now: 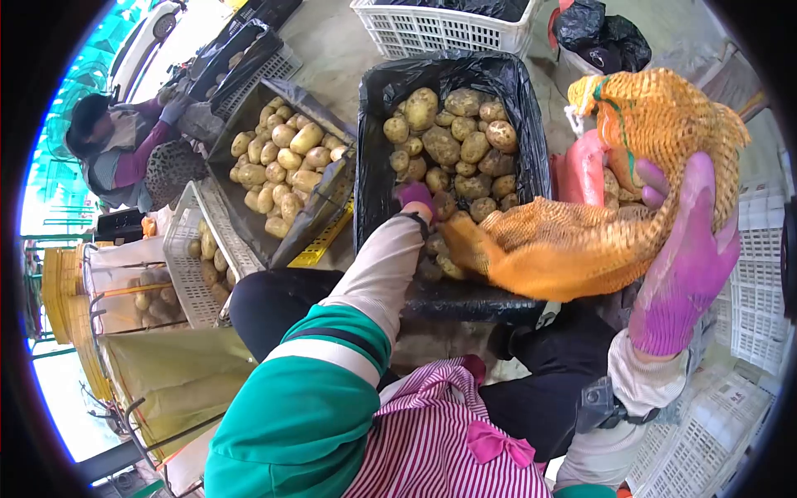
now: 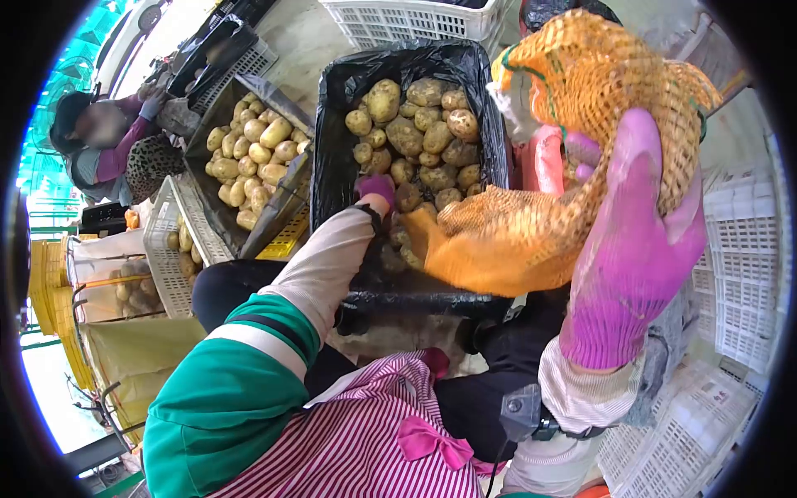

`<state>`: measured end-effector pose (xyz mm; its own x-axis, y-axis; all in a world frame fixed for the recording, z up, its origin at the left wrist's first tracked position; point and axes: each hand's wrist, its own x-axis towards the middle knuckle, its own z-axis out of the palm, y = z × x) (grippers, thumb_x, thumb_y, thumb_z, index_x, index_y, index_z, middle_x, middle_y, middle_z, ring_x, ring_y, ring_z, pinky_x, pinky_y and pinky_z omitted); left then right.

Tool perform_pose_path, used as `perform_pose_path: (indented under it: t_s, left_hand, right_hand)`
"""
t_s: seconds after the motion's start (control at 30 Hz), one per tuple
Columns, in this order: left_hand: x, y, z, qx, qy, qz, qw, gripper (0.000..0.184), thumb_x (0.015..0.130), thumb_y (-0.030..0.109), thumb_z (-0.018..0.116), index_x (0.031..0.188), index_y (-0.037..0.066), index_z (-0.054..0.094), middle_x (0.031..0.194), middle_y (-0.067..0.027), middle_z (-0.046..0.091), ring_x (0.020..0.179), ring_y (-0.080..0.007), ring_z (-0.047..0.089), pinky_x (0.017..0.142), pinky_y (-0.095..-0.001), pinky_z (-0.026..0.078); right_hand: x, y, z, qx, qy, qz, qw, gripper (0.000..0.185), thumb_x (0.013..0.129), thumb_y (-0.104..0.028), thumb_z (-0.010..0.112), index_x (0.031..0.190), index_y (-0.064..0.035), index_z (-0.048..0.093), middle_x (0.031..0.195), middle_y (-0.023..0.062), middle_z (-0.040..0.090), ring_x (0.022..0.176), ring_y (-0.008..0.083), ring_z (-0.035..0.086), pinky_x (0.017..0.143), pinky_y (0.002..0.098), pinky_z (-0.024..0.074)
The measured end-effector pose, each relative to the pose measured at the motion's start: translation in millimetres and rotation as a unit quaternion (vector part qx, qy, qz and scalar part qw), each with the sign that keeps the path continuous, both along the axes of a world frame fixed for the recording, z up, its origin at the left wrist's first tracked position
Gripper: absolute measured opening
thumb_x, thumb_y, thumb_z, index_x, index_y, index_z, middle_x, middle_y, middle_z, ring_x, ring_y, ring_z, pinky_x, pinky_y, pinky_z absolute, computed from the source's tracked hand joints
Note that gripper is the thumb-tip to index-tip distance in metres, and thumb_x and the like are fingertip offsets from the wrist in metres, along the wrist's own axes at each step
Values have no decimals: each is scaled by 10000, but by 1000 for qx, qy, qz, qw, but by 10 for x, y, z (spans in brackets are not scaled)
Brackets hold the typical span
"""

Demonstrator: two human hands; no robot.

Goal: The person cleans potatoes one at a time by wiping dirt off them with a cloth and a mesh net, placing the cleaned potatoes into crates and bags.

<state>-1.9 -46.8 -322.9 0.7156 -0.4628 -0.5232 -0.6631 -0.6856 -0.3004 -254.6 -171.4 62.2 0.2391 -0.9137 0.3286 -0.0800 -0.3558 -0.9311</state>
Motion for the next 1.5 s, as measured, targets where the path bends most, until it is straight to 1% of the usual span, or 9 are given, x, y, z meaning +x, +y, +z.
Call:
perform_pose_path:
  t_s: [0.2,0.27,0.5,0.73,0.97,1.03,1.23,1.43,1.5]
  left_hand:
    - [14,-4,-86,-9,-82,-23,996,434,818,317,644,1225,182,573,1195,-88,596,1079,-283,596,734,-497,487]
    - [126,-37,17,58,69,17,996,685,615,416,809,1227,191,601,1256,-87,588,1149,-267,574,798,-480,504]
    - [12,-230,1176,-55,235,12,970,560,667,316,800,1150,101,615,1006,-131,667,965,-259,655,791,-399,541]
    - [146,235,3135,-504,707,131,479,644,847,219,691,1374,35,370,1237,-122,531,1098,-218,573,942,-361,491]
    - [-364,1056,3739,-660,557,17,503,774,823,234,669,1455,43,266,1365,-135,436,1278,-291,436,1062,-433,377]
    - [-469,1083,3689,-623,749,104,199,666,844,154,609,1434,64,314,1386,-104,409,1279,-300,430,1035,-423,420]
    - [-506,1102,3460,-543,776,200,252,778,866,223,612,1479,37,170,1355,-177,452,1220,-341,503,1034,-461,431]
    - [-460,1205,3601,-628,688,200,305,645,797,143,729,1336,-43,428,1219,-132,587,1101,-205,591,937,-338,492]
    - [-392,1239,3623,-660,681,159,275,653,761,96,768,1312,-53,450,1182,-120,615,1056,-185,614,899,-312,505]
  right_hand:
    - [189,115,-13,63,-39,40,996,286,904,-118,589,1119,70,580,935,96,654,784,155,666,674,245,534]
    - [200,130,-45,29,-33,46,998,269,902,-96,573,1113,71,577,949,100,653,775,151,662,676,244,530]
    - [356,38,-156,182,-102,149,967,273,905,-121,602,1107,62,588,947,68,649,794,124,636,706,233,507]
    - [516,187,-308,114,-81,223,965,312,963,-266,546,1141,-13,587,963,30,633,848,97,611,730,228,488]
    - [855,550,-455,64,-40,240,968,422,983,-358,473,1127,28,565,985,137,635,866,242,597,771,346,464]
    - [877,699,-403,74,-26,251,965,421,985,-359,469,1152,19,552,995,128,630,866,232,596,773,342,465]
    - [982,947,-373,252,-116,372,886,446,1000,-387,435,1218,-13,541,1121,82,583,970,152,561,844,294,461]
    - [1074,1047,-156,427,-240,436,755,402,996,-370,437,1179,-32,555,1044,62,617,916,151,587,817,285,478]
    - [1172,823,-543,279,-164,391,862,388,982,-354,467,1177,-28,548,1017,59,619,889,152,591,805,279,481]
